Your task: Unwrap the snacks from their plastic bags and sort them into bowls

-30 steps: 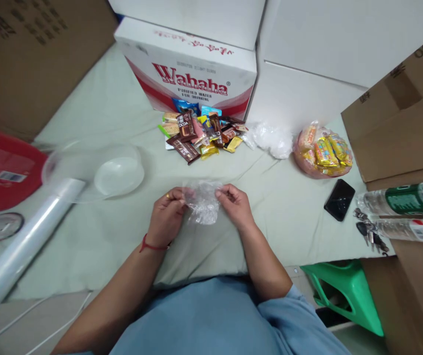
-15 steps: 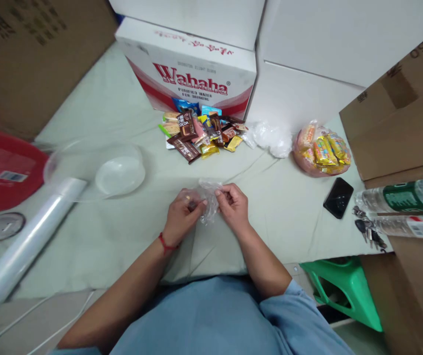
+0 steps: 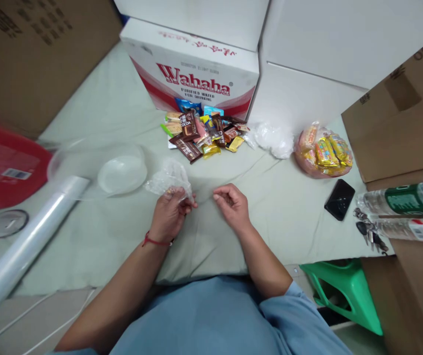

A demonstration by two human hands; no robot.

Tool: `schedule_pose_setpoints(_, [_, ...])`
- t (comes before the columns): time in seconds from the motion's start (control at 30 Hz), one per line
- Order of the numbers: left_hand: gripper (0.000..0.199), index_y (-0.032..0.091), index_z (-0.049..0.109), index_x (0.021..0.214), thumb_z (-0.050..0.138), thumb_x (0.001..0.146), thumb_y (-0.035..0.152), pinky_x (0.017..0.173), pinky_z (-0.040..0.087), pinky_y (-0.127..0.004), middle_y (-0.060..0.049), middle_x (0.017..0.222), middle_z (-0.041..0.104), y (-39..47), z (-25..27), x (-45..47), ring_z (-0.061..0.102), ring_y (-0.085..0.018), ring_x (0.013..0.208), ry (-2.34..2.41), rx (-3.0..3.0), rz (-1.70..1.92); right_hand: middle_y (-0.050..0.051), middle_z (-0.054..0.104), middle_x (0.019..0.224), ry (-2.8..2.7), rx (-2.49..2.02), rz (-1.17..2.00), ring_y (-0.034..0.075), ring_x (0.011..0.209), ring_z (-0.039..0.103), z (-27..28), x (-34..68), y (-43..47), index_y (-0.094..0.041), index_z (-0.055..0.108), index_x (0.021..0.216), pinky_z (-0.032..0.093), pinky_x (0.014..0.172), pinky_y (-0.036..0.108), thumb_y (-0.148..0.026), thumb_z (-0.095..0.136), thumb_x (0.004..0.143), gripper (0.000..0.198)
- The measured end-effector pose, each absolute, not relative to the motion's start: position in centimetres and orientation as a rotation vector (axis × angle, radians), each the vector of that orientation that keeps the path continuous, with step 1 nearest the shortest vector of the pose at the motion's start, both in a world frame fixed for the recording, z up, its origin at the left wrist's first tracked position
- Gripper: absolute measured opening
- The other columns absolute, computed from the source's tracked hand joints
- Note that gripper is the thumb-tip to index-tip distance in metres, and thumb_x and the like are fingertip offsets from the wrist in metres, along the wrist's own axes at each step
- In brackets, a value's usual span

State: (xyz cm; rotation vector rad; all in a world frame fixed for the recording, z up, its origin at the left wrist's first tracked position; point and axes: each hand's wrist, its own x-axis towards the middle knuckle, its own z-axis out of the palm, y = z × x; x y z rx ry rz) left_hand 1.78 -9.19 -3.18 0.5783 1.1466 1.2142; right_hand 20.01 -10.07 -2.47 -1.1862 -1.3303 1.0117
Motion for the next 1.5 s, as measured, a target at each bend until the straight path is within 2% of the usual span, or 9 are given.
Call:
schedule_pose_setpoints(0.17, [0.050,0.021,0.057,0.081,0.074,0.084,0.068,0.051,0.046,-0.025,0.001,0.066,0.068,-9.8,-3.1,2.1,0.063,-0.013,0.053,1.230,0.834,1.184,0.003,0.064,0.092,-1.567,-1.130,0.923,0.014,0.073,0.057,-2.1,19.1,-10.4,-0.023,0.070,0.107,0.050,0.067,0.030,-0.055,0.069,0.096,0.034])
schedule_pose_setpoints(0.4, [0.043,0.019,0.065,0.083,0.074,0.087,0.061,0.053,0.045,-0.024,0.001,0.069,0.069,-10.2,-3.1,1.9,0.056,-0.010,0.053,1.276,0.984,1.155,0.001,0.062,0.082,-1.293,-1.124,1.071,0.014,0.074,0.056,-2.1,19.5,-10.1,-0.022,0.070,0.088,0.045,0.068,0.028,-0.047,0.074,0.093,0.025])
schedule_pose_setpoints(0.57, [0.038,0.018,0.068,0.078,0.090,0.073,0.048,0.070,0.056,-0.025,-0.004,0.096,0.076,-10.0,-2.6,1.5,0.069,-0.015,0.084,1.037,0.641,1.261,-0.005,0.053,0.064,-0.826,-1.062,1.379,0.011,0.059,0.045,-1.6,20.5,-9.5,-0.022,0.067,0.082,0.037,0.059,0.026,-0.049,0.083,0.082,0.031])
schedule_pose_setpoints(0.67, [0.031,0.018,0.066,0.073,0.092,0.070,0.033,0.091,0.062,-0.038,-0.004,0.114,0.075,-9.9,-1.9,1.1,0.071,-0.022,0.107,0.822,0.464,1.231,-0.005,0.050,0.063,-0.692,-1.013,1.492,0.011,0.058,0.043,-1.1,20.8,-9.1,-0.022,0.065,0.078,0.035,0.056,0.025,-0.049,0.087,0.074,0.035])
schedule_pose_setpoints(0.77, [0.026,0.018,0.064,0.071,0.089,0.074,0.026,0.100,0.061,-0.046,-0.003,0.118,0.075,-9.9,-1.5,0.7,0.070,-0.024,0.114,0.717,0.379,1.190,-0.005,0.048,0.063,-0.681,-1.022,1.554,0.011,0.059,0.041,-1.1,20.8,-9.0,-0.022,0.064,0.078,0.035,0.055,0.025,-0.050,0.087,0.073,0.037])
schedule_pose_setpoints(1.07, [0.025,0.017,0.061,0.063,0.085,0.067,0.022,0.091,0.063,-0.037,-0.008,0.129,0.075,-10.0,-1.6,1.1,0.069,-0.026,0.117,0.779,0.413,1.159,0.001,0.060,0.085,-1.262,-1.304,0.719,0.016,0.076,0.054,-2.1,20.3,-10.3,-0.024,0.068,0.094,0.045,0.073,0.031,-0.037,0.069,0.094,0.013])
schedule_pose_setpoints(1.3, [0.028,0.018,0.054,0.053,0.080,0.062,0.022,0.085,0.059,-0.032,-0.010,0.112,0.075,-9.9,-1.5,1.4,0.064,-0.027,0.119,0.833,0.491,1.136,0.002,0.062,0.091,-1.194,-1.352,0.658,0.018,0.083,0.058,-1.8,21.1,-9.8,-0.023,0.068,0.095,0.049,0.078,0.033,-0.029,0.056,0.096,0.014])
schedule_pose_setpoints(1.4, [0.031,0.018,0.050,0.051,0.079,0.062,0.022,0.072,0.053,-0.026,-0.006,0.082,0.066,-10.0,-1.8,1.5,0.063,-0.019,0.091,0.855,0.555,1.135,0.004,0.064,0.097,-1.252,-1.375,0.661,0.018,0.085,0.060,-1.7,21.1,-9.7,-0.023,0.069,0.104,0.051,0.079,0.033,-0.040,0.061,0.098,0.019])
schedule_pose_setpoints(1.5, [0.034,0.019,0.046,0.051,0.078,0.063,0.021,0.064,0.045,-0.024,0.002,0.063,0.045,-10.3,-2.2,1.6,0.046,-0.012,0.067,0.860,0.655,1.113,0.004,0.067,0.098,-1.422,-1.369,0.608,0.020,0.087,0.061,-1.9,20.7,-9.7,-0.024,0.071,0.105,0.052,0.080,0.034,-0.043,0.074,0.092,0.024])
